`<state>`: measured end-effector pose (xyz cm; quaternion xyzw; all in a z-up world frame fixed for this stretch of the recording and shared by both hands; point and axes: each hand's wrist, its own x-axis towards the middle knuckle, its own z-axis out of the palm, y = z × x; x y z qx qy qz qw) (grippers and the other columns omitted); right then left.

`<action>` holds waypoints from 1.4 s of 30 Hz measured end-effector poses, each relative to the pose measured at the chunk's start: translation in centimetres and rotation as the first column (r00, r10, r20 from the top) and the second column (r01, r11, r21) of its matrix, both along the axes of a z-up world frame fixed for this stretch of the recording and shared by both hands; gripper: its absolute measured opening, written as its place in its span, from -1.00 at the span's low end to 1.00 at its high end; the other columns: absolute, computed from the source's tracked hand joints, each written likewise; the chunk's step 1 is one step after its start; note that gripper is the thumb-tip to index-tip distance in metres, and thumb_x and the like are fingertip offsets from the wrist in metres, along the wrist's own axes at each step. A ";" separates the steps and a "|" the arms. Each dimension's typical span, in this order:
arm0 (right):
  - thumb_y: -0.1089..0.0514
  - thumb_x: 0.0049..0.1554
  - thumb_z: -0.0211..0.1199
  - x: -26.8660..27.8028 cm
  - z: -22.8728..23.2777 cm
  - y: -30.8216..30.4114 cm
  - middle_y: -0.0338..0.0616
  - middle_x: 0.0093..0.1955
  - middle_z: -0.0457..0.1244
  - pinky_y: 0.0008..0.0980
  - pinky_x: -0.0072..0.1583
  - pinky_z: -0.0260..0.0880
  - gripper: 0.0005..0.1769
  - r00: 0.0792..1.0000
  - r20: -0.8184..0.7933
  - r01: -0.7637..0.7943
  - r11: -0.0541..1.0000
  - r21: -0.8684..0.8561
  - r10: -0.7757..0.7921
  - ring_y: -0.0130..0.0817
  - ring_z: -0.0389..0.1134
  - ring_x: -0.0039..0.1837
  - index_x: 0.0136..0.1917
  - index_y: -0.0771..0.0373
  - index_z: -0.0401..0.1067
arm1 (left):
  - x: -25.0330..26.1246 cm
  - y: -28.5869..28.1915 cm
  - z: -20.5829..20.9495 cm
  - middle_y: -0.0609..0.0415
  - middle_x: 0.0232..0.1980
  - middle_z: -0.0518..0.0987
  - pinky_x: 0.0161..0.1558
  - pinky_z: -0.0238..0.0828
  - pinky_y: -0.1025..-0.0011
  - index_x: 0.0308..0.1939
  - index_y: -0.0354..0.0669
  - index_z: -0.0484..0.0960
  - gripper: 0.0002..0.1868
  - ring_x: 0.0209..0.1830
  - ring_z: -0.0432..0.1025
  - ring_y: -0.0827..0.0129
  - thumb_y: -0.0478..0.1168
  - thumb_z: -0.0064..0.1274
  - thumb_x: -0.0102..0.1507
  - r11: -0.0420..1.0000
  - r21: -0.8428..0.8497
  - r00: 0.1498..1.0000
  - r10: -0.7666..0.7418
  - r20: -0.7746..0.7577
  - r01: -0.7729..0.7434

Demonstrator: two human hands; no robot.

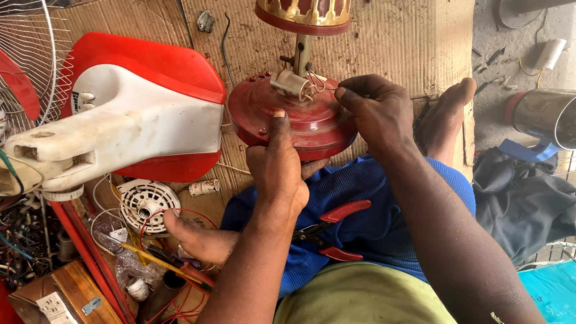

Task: The person connects wires and applies tape to a fan motor assembly by hand while other parts of fans sit nearby on the floor.

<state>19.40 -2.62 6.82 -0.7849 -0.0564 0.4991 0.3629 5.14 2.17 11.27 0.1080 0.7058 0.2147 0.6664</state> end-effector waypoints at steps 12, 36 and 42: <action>0.28 0.07 0.42 0.4 -0.1 -0.3 -0.11 -0.23 0.42 -0.51 -0.11 0.41 -0.83 0.973 -0.204 0.129 0.985 0.113 -0.104 -0.45 0.41 -0.21 -0.05 0.39 0.58 | 0.1 0.3 0.3 -0.26 0.18 0.52 -0.36 0.66 0.07 0.38 -0.29 0.22 -0.34 -0.01 0.62 0.03 0.00 -0.02 0.31 0.999 -0.048 0.999 -0.025 -0.023 0.023; 0.12 -0.05 0.52 4.9 7.8 -3.4 -0.18 -0.25 0.39 -0.43 -0.11 0.34 -0.72 0.942 0.082 -0.312 0.938 -0.150 0.326 -0.46 0.36 -0.21 -0.13 0.32 0.56 | -0.1 0.6 0.4 -0.28 0.21 0.51 -0.38 0.72 0.14 0.39 -0.33 0.16 -0.28 0.00 0.63 0.07 0.03 0.01 0.30 0.995 -0.097 0.998 -0.001 -0.060 -0.005; 0.19 -0.03 0.45 6.6 6.8 -6.2 -0.11 -0.22 0.40 -0.41 -0.08 0.36 -0.76 0.962 0.062 -0.259 0.959 -0.119 0.267 -0.40 0.41 -0.18 -0.10 0.35 0.57 | 0.1 0.5 0.3 -0.28 0.20 0.54 -0.41 0.75 0.12 0.37 -0.36 0.24 -0.29 -0.03 0.63 0.07 0.03 0.02 0.29 0.997 -0.077 0.998 0.002 -0.060 -0.007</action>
